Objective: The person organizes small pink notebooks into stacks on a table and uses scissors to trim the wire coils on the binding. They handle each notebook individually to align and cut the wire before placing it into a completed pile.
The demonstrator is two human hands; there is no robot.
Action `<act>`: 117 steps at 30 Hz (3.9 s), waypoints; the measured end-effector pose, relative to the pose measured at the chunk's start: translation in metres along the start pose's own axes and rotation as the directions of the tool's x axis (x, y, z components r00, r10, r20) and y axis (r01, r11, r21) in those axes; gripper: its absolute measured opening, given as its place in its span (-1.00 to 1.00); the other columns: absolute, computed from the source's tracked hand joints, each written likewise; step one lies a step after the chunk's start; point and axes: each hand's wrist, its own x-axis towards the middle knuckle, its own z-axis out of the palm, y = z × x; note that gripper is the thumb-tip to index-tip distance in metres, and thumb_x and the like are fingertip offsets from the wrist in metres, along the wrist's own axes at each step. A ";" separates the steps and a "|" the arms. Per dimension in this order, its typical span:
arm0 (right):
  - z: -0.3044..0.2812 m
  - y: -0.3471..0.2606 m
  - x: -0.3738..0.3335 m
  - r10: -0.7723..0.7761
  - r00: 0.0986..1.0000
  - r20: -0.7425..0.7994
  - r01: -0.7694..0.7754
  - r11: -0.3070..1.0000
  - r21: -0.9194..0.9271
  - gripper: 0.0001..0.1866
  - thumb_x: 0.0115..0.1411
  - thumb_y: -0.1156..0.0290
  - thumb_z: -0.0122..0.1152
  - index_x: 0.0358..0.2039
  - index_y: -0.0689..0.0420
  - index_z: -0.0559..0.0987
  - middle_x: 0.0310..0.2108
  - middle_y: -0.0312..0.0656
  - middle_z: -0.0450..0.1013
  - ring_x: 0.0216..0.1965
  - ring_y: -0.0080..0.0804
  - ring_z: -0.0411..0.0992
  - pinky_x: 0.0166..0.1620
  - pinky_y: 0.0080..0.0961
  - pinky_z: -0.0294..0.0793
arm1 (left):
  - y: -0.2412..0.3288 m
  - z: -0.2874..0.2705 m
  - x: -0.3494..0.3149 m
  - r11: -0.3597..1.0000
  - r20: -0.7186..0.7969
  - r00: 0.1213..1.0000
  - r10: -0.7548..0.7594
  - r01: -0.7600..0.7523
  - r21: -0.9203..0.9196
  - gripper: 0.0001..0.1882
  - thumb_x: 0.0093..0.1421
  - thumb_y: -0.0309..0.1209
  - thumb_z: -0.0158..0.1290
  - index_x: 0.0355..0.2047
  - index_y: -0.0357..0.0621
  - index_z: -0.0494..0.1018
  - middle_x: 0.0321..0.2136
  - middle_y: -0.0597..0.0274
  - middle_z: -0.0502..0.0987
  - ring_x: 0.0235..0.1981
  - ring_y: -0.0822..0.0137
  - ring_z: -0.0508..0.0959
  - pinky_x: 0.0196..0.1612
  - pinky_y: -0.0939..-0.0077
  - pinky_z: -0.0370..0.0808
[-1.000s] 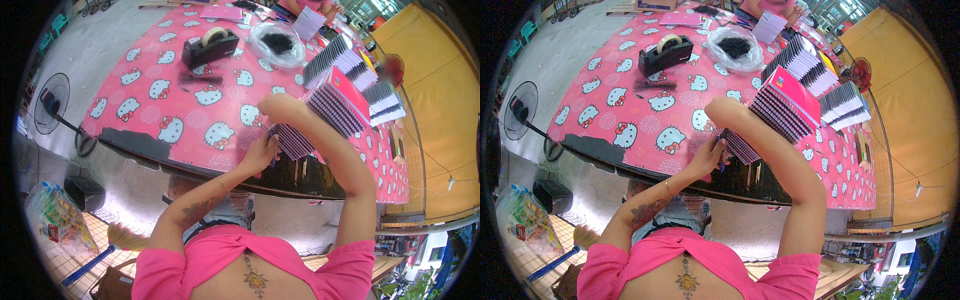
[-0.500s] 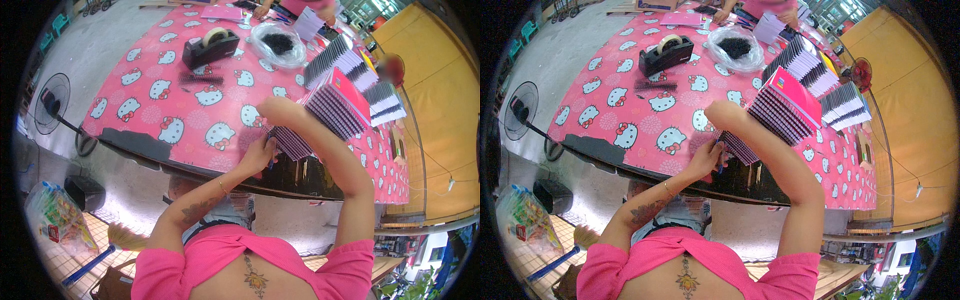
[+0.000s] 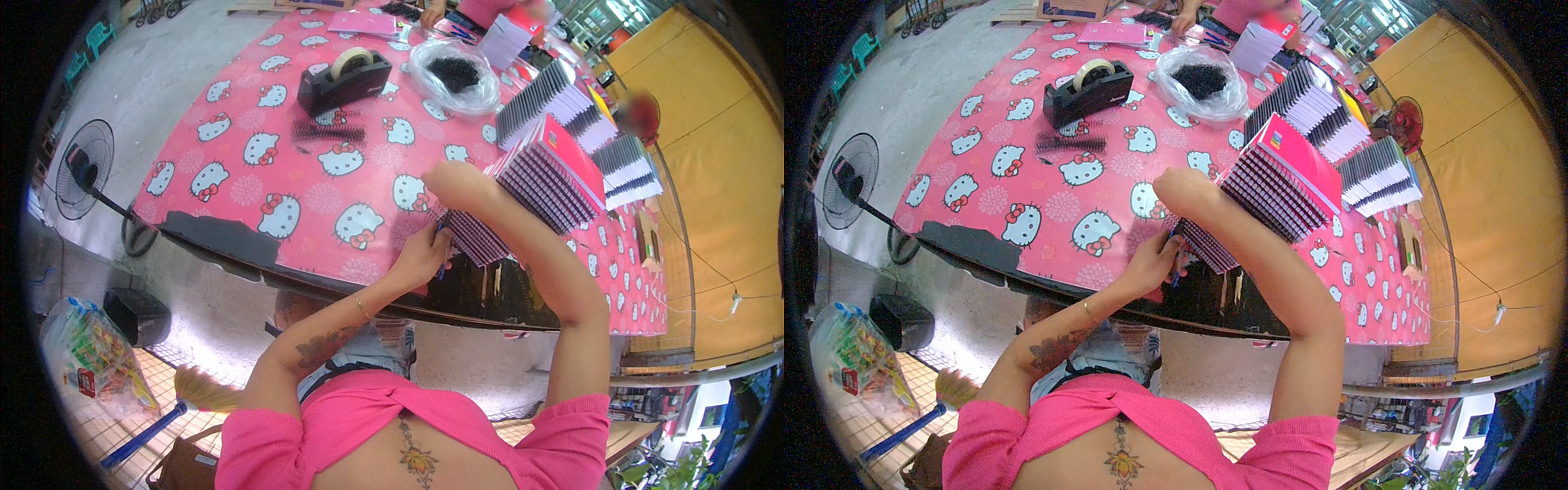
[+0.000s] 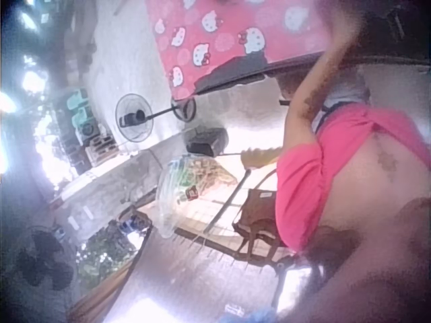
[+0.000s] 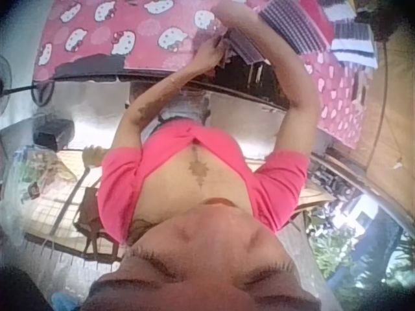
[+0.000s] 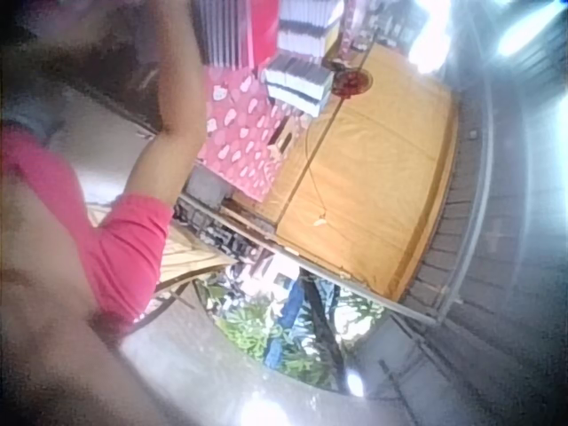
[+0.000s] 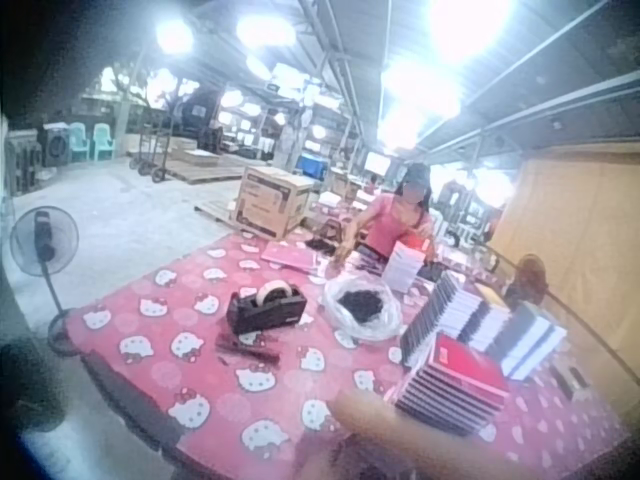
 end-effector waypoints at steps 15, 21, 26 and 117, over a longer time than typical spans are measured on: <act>-0.011 -0.010 -0.003 0.018 0.999 -0.033 -0.017 0.999 0.027 -0.85 0.05 0.51 0.16 -0.35 0.26 0.60 -0.41 0.07 0.57 -0.36 -0.03 0.60 -0.31 -0.15 0.61 | -0.001 0.001 0.005 0.998 0.023 1.000 -0.001 0.003 -0.068 -0.74 0.43 -0.23 -0.22 -0.18 -0.18 0.28 -0.58 0.27 0.40 -0.62 0.40 0.50 -0.65 0.50 0.44; -0.025 -0.018 0.006 -0.045 0.975 -0.215 0.095 0.970 0.224 -0.82 0.04 0.53 0.16 -0.30 0.27 0.51 -0.41 0.07 0.55 -0.31 0.02 0.57 -0.27 -0.11 0.55 | -0.007 0.002 0.000 1.000 0.028 1.000 0.014 -0.014 0.009 -0.67 0.43 -0.18 -0.22 -0.25 -0.21 0.32 -0.54 0.24 0.48 -0.53 0.39 0.59 -0.62 0.54 0.46; -0.026 -0.019 0.009 -0.036 0.998 -0.057 0.045 0.986 0.159 -0.86 0.02 0.54 0.17 -0.36 0.26 0.59 -0.42 0.09 0.56 -0.31 0.00 0.58 -0.27 -0.13 0.58 | -0.005 0.001 -0.002 0.999 0.031 0.999 -0.034 0.035 -0.025 -0.65 0.42 -0.15 -0.21 -0.26 -0.22 0.33 -0.51 0.21 0.51 -0.53 0.37 0.60 -0.61 0.53 0.48; 0.041 -0.012 0.014 0.055 0.998 -0.005 -0.053 0.987 0.154 -0.85 0.06 0.46 0.17 -0.34 0.21 0.60 -0.35 0.06 0.57 -0.30 -0.02 0.59 -0.25 -0.10 0.58 | -0.008 -0.003 0.006 0.879 0.156 0.943 -0.294 0.331 -0.342 -0.62 0.37 -0.20 -0.23 -0.14 -0.34 0.33 -0.52 0.08 0.46 -0.66 0.17 0.55 -0.66 0.26 0.52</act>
